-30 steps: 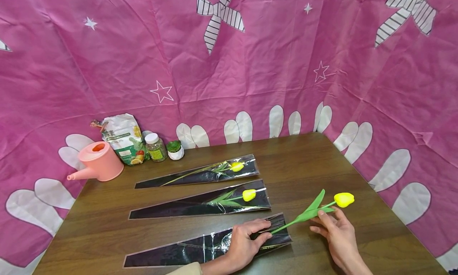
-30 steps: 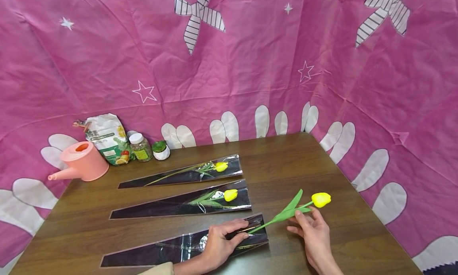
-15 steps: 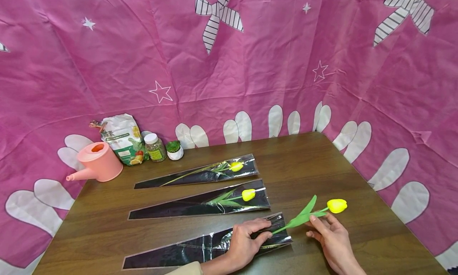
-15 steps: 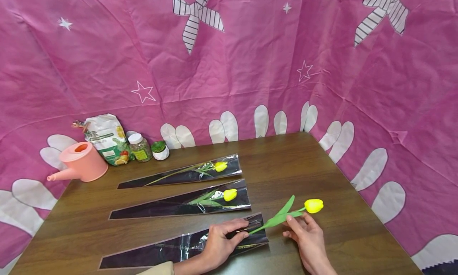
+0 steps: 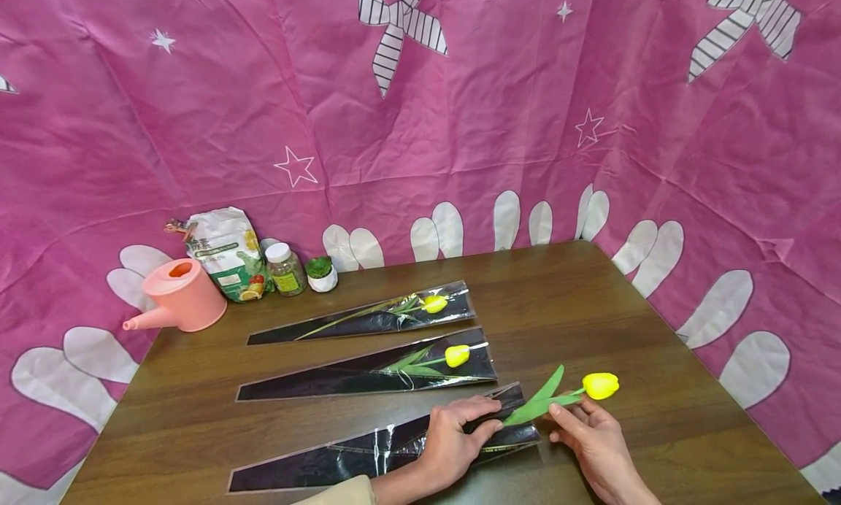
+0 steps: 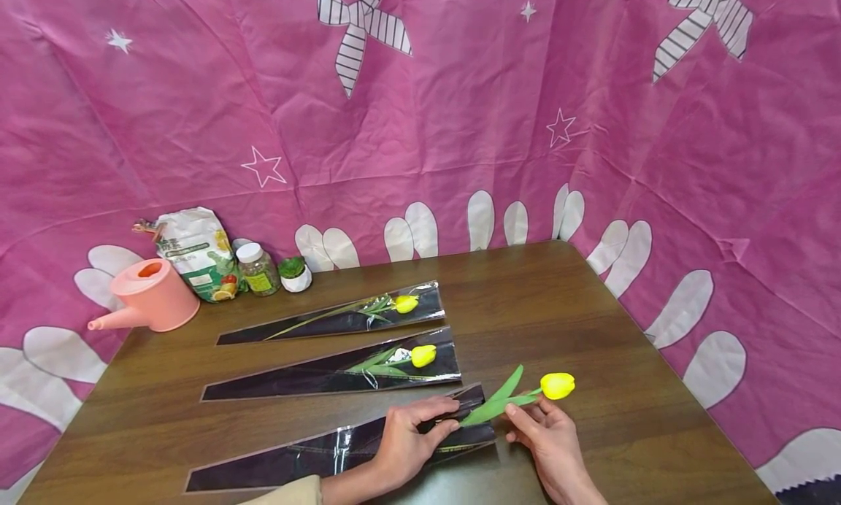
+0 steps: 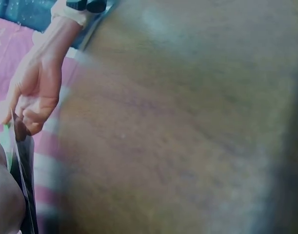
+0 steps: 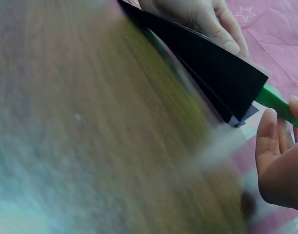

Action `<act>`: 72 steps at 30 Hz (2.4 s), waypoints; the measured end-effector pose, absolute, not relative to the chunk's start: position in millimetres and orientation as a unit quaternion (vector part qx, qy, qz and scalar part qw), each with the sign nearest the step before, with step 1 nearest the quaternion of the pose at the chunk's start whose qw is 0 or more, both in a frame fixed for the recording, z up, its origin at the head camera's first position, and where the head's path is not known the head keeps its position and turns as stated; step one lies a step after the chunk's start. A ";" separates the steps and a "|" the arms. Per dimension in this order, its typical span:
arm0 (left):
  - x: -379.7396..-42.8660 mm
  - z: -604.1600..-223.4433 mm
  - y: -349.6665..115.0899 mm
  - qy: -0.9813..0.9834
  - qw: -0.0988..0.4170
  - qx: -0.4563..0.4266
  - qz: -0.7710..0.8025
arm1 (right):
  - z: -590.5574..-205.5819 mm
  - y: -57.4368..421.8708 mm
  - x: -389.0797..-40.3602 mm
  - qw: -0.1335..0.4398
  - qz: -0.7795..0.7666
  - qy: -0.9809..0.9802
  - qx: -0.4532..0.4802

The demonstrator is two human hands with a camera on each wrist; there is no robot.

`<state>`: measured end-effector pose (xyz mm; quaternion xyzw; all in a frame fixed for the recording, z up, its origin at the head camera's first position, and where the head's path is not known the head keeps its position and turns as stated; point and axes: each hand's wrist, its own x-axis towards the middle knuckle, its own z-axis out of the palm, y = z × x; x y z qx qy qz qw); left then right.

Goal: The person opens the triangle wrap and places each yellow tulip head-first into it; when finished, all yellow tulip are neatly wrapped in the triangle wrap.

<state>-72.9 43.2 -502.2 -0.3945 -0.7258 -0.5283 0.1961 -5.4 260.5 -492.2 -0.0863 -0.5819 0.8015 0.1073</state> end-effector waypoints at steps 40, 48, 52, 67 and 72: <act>-72.9 -502.4 43.5 -0.727 0.194 -0.384 -0.535 | -488.1 277.5 -1.0 -0.064 0.885 -0.461 0.006; -72.4 -502.0 42.0 -0.723 0.194 -0.386 -0.539 | -489.1 293.6 -1.0 -0.129 0.912 -0.373 0.115; -72.3 -502.4 41.9 -0.721 0.194 -0.389 -0.539 | -489.6 296.8 -1.1 -0.116 0.903 -0.404 0.089; -72.4 -502.0 41.8 -0.715 0.200 -0.394 -0.542 | -481.7 283.2 -1.4 0.045 0.834 -0.545 -0.070; -72.7 -501.3 40.8 -0.716 0.205 -0.396 -0.537 | -479.8 282.4 -0.3 0.088 0.780 -0.606 -0.129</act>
